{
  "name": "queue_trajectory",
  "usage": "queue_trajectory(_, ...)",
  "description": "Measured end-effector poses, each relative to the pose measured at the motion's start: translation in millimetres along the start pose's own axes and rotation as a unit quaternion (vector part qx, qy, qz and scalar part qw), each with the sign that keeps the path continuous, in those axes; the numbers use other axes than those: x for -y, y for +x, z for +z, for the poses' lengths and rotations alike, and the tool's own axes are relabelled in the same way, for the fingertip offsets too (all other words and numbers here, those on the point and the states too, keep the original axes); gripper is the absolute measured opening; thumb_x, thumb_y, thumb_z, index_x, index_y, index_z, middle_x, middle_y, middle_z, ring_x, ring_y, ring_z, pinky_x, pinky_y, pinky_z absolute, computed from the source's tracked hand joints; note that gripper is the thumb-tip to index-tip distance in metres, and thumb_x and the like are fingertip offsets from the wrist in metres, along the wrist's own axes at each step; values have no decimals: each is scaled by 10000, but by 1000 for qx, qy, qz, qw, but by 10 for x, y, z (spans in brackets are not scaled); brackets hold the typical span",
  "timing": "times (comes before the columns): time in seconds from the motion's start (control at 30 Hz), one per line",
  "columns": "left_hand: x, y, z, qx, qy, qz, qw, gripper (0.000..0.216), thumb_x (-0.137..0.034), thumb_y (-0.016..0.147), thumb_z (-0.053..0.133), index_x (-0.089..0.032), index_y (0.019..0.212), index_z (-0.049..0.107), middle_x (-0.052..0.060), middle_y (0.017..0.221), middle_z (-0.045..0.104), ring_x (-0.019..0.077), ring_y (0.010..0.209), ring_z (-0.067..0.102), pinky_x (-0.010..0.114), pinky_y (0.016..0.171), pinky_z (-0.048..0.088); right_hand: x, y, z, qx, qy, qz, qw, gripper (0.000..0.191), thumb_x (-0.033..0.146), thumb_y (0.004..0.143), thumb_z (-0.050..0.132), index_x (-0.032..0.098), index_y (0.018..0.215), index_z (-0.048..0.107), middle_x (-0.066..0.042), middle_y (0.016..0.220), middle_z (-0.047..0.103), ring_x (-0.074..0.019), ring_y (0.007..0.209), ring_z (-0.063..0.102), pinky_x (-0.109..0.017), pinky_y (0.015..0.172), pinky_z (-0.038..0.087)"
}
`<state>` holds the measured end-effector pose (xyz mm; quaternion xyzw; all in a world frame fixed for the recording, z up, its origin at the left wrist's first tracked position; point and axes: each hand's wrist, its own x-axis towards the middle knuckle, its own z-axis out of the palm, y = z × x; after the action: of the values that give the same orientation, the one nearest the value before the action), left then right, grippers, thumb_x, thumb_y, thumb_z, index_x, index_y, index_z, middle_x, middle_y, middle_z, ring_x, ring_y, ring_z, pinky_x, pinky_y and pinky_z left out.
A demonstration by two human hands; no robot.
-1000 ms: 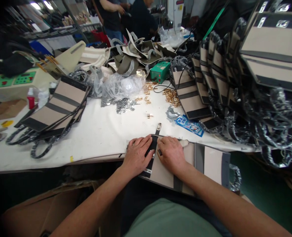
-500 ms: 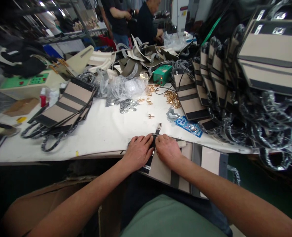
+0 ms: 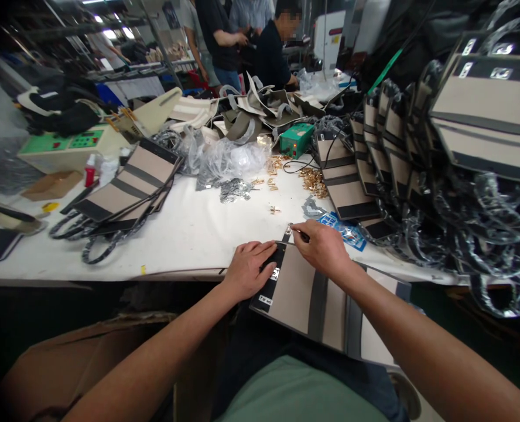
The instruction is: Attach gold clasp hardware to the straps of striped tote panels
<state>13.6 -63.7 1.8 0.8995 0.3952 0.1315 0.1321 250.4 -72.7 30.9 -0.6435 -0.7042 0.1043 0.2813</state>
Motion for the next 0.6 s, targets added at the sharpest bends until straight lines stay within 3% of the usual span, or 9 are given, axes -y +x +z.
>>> queue_trajectory(0.23, 13, 0, 28, -23, -23, -8, 999, 430, -359, 990, 579, -273, 1411, 595, 0, 1480, 614, 276, 1256, 544, 501, 1031, 431, -170, 175, 102, 155, -167, 64, 972, 310, 451, 954, 565, 273, 1075, 788, -59, 1088, 796, -287, 983, 734, -351, 752, 504)
queue_trajectory(0.4, 8, 8, 40, -45, -33, -10, 998, 421, -336, 980, 590, -275, 1396, 611, -1, 1459, 632, 271, 1238, 554, 498, 1026, 440, -357, 251, 141, 88, -129, 58, 986, 401, 604, 944, 564, 293, 1073, 781, -25, 1143, 771, -241, 1025, 710, -316, 784, 492)
queue_trajectory(0.5, 2, 12, 51, -53, -37, -15, 998, 413, -331, 973, 597, -276, 1382, 623, -6, 1453, 637, 272, 1242, 554, 503, 1029, 437, -560, 393, 121, 61, -153, 76, 983, 369, 514, 959, 563, 277, 1158, 764, -38, 1162, 754, -238, 1021, 701, -313, 769, 477)
queue_trajectory(0.6, -4, 12, 63, -57, -39, -22, 997, 406, -329, 959, 610, -272, 1360, 642, -7, 1441, 646, 279, 1233, 557, 507, 1022, 439, -708, 521, 125, 90, -199, 73, 973, 334, 444, 956, 561, 264, 1140, 775, -56, 1139, 748, -243, 998, 698, -313, 718, 451)
